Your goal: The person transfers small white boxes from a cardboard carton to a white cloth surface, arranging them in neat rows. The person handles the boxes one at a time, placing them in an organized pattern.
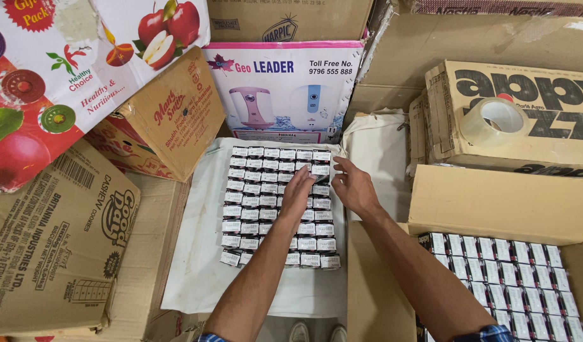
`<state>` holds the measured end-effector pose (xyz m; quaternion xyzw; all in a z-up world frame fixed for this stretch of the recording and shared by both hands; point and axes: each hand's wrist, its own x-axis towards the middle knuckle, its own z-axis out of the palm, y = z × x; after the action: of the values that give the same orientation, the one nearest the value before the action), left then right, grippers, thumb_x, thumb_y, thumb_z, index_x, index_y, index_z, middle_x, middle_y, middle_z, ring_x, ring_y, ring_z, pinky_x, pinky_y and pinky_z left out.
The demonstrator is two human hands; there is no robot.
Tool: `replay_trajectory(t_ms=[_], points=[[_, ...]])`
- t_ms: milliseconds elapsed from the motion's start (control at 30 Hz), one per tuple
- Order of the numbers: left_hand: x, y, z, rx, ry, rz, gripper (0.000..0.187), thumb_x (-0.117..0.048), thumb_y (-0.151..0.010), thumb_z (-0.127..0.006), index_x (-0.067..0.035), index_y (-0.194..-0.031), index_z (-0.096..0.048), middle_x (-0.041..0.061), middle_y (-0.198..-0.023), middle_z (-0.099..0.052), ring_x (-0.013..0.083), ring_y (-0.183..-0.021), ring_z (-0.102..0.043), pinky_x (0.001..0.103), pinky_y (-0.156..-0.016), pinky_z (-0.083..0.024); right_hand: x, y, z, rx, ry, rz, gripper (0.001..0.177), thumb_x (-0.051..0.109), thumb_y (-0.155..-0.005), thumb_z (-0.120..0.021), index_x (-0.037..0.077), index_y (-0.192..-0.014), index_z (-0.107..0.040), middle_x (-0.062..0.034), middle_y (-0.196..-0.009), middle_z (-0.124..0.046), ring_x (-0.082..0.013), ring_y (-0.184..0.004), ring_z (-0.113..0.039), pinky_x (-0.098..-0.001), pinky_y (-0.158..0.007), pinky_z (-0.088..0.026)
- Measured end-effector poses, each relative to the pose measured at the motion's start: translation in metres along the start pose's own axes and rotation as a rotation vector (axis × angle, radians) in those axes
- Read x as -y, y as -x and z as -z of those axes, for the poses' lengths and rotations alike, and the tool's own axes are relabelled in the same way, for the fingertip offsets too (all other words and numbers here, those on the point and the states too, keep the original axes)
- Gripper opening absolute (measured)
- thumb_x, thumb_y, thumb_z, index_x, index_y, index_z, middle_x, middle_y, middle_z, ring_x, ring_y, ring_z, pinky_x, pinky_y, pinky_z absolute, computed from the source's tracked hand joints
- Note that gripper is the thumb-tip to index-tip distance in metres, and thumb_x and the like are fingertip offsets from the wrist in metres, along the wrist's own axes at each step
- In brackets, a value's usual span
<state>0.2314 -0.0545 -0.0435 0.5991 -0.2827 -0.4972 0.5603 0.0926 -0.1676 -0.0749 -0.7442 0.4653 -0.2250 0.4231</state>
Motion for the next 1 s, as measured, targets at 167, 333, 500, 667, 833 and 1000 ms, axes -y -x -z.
replay_trajectory(t_ms=[167,333,500,667,833,1000], points=[[0.021,0.006,0.008,0.04,-0.037,-0.064,0.066,-0.026,-0.1,-0.058,-0.008,-0.158,-0.032,0.023,-0.163,-0.029,0.0419,-0.152,-0.019,0.059,-0.121,-0.025,0.026,0.033,0.02,0.035,0.016,0.017,0.058,0.012,-0.089,-0.06,0.011,-0.147,-0.054,-0.0233,-0.137,-0.063,-0.0364,-0.128,-0.061,-0.0495,-0.106,-0.051],[0.026,0.028,0.011,0.125,-0.207,-0.126,0.066,-0.023,-0.096,-0.059,-0.012,-0.157,-0.039,0.029,-0.159,-0.033,0.0484,-0.148,-0.026,0.06,-0.116,-0.032,0.046,0.07,0.045,0.023,0.037,0.01,0.057,0.013,-0.089,-0.06,0.011,-0.146,-0.056,-0.0185,-0.137,-0.065,-0.0333,-0.128,-0.062,-0.0491,-0.107,-0.049],[0.011,0.054,-0.003,0.235,-0.178,-0.216,0.069,-0.015,-0.09,-0.06,-0.009,-0.156,-0.041,0.032,-0.159,-0.031,0.0501,-0.149,-0.02,0.064,-0.119,-0.022,0.028,0.096,0.064,0.039,0.042,0.036,0.056,0.015,-0.087,-0.063,0.014,-0.143,-0.059,-0.014,-0.137,-0.067,-0.0315,-0.128,-0.062,-0.0487,-0.108,-0.049],[-0.014,0.088,-0.026,0.375,-0.265,-0.24,0.073,-0.015,-0.089,-0.054,-0.007,-0.159,-0.033,0.03,-0.163,-0.021,0.0538,-0.15,-0.006,0.07,-0.12,-0.01,0.034,0.139,0.094,0.092,0.04,0.032,0.064,0.007,-0.086,-0.063,0.012,-0.149,-0.053,-0.0162,-0.145,-0.06,-0.0395,-0.137,-0.052,-0.0583,-0.112,-0.042],[0.004,0.09,-0.049,0.464,-0.323,-0.252,0.077,-0.014,-0.082,-0.058,-0.015,-0.157,-0.041,0.024,-0.165,-0.024,0.047,-0.151,-0.018,0.066,-0.118,-0.022,0.023,0.178,0.117,0.077,0.014,0.001,0.065,0.005,-0.086,-0.062,0.013,-0.149,-0.051,-0.014,-0.149,-0.058,-0.0398,-0.141,-0.047,-0.0596,-0.114,-0.04],[0.02,0.121,-0.091,0.535,-0.025,-0.112,0.078,-0.004,-0.085,-0.057,-0.014,-0.159,-0.035,0.034,-0.161,-0.021,0.0465,-0.138,-0.043,0.048,-0.107,-0.047,0.012,0.214,0.137,-0.015,-0.032,-0.075,0.063,0.006,-0.083,-0.064,0.008,-0.145,-0.056,-0.02,-0.14,-0.063,-0.0423,-0.138,-0.05,-0.0579,-0.113,-0.042]])
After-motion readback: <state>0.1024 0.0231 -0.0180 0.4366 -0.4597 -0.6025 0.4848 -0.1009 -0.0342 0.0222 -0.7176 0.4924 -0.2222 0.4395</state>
